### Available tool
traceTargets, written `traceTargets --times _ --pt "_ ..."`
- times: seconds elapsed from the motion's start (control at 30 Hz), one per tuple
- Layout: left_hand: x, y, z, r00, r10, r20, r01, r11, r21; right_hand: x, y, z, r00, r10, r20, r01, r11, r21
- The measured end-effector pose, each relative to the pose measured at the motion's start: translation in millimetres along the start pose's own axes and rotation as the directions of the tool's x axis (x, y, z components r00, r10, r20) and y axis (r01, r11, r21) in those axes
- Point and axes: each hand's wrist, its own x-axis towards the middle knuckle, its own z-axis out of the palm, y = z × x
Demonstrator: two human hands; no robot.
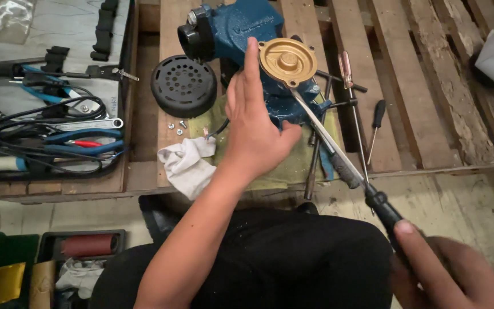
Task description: Removing screws from a blue water pump housing using a socket wrench and screwdriver.
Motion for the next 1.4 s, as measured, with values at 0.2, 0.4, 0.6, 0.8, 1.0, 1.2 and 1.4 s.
traceTargets --times 0.2,0.4,0.6,0.8,1.0,1.2,1.4 --pt "1 1 -1 1.000 -0.012 -0.009 0.012 1.000 -0.019 4 1 -12 0.993 -0.109 -0.039 0.107 0.993 -0.040" --pt "1 2 -2 1.000 -0.013 0.009 0.013 1.000 -0.022 11 -56 -22 0.911 0.413 -0.004 -0.390 0.862 0.324" --pt "0 5 -6 1.000 -0.022 0.017 0.023 0.999 -0.048 14 -36 -28 0.954 0.300 -0.018 -0.282 0.915 0.288" --pt "-1 3 -2 1.000 -0.003 0.022 0.003 1.000 -0.017 9 -31 -27 0.990 0.140 -0.007 -0.139 0.977 -0.160" --pt "1 3 -3 0.998 -0.039 0.039 0.040 0.999 -0.018 7 -54 -9 0.950 0.313 -0.025 -0.309 0.946 0.092" --pt "-8 10 4 0.996 0.055 0.075 -0.056 0.998 0.016 34 -73 -23 0.810 0.579 0.095 -0.528 0.650 0.546" --pt "-5 6 5 0.992 0.101 0.077 -0.103 0.995 0.015 20 -55 -44 0.730 0.656 0.191 -0.678 0.659 0.325"
